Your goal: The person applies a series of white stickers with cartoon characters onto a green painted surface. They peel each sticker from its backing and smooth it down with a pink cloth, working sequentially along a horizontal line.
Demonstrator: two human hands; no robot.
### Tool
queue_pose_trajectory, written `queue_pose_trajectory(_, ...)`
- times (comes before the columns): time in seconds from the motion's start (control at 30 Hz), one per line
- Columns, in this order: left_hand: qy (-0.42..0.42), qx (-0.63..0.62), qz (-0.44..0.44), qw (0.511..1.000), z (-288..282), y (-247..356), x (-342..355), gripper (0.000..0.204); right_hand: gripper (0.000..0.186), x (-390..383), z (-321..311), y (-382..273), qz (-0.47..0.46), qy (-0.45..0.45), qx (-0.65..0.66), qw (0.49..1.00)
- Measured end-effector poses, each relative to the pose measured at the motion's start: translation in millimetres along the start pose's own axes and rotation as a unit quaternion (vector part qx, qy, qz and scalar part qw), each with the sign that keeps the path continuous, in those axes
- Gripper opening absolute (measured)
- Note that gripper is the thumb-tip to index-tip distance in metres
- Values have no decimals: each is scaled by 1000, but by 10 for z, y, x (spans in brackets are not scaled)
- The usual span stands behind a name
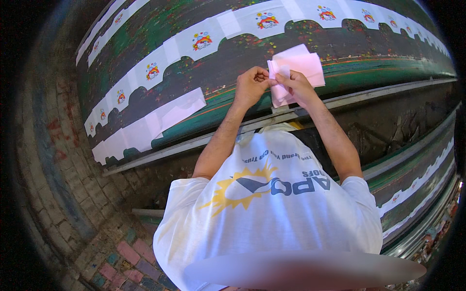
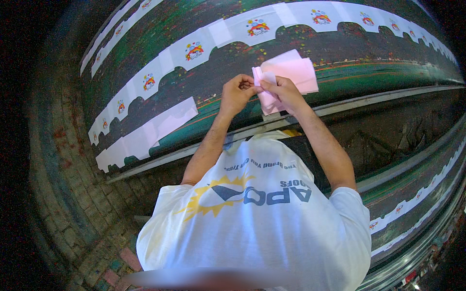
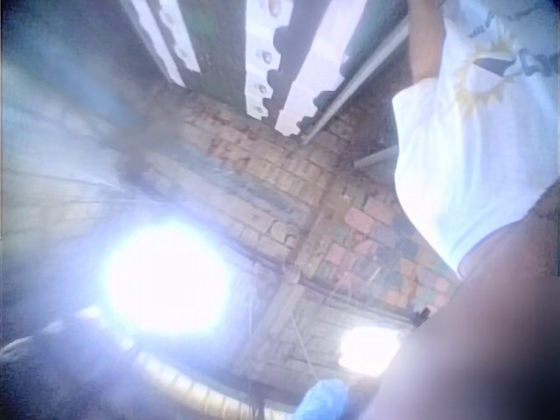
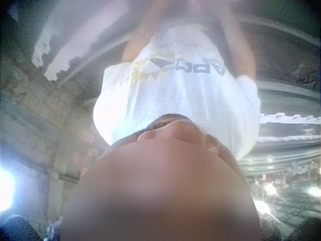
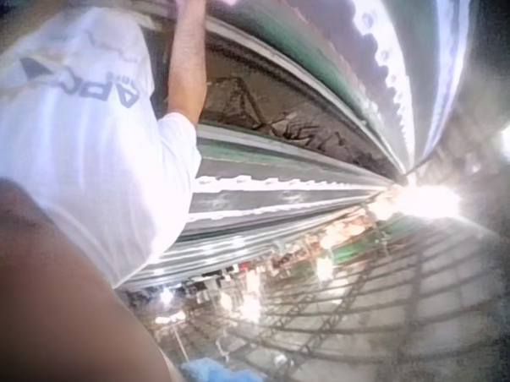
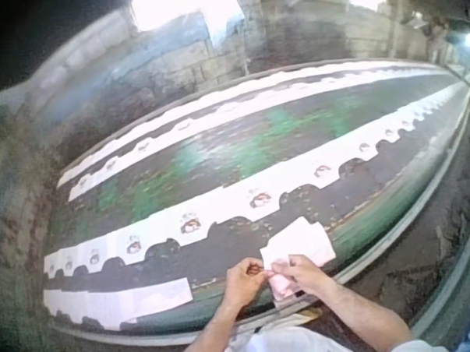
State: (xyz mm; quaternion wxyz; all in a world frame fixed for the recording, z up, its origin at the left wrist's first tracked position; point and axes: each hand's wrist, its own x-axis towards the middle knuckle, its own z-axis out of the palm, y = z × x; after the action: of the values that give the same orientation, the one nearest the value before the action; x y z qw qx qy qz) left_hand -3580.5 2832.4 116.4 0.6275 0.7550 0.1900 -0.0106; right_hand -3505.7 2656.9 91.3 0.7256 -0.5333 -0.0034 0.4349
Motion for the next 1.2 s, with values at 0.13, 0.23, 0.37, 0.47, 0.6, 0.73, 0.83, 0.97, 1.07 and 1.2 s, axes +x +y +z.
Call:
queue_pose_trajectory(0.13, -7, -99, -11, 995, 182, -51, 66, 23, 33, -36, -185, -71, 49, -20, 72, 996)
queue_pose_trajectory(0.23, 18, -219, -29, 975, 309, -33, 11, 23, 35, -91, -351, -125, 65, -72, 43, 994)
queue_pose_trajectory(0.37, 22, -189, -30, 981, 347, 37, -47, 18, 36, -37, -370, -43, 20, -108, -69, 992)
queue_pose_trajectory(0.47, 125, -12, -32, 992, 257, -16, -63, 16, 36, 86, -415, 68, -9, -76, -134, 988)
queue_pose_trajectory(0.6, 229, -43, -41, 972, -48, -305, -114, 23, 36, 429, -721, 42, -41, 33, -2, 999)
queue_pose_trajectory(0.73, 260, 16, -54, 964, -298, -674, -129, 24, 35, 518, -950, 41, -34, 83, 140, 986)
queue_pose_trajectory(0.83, 285, -71, -98, 951, -323, -840, -69, 23, 36, 497, -955, 59, -50, 67, 128, 988)
queue_pose_trajectory(0.97, 315, 6, -34, 949, -252, -877, -39, 24, 36, 454, -974, -19, -46, 84, 156, 983)
queue_pose_trajectory(1.07, 327, 130, -6, 936, -390, -814, -64, 26, 37, 385, -1071, -176, -46, 96, 155, 982)
queue_pose_trajectory(1.2, 351, 160, -17, 923, -794, -759, -177, 28, 42, 143, -1305, -474, -110, 75, 211, 968)
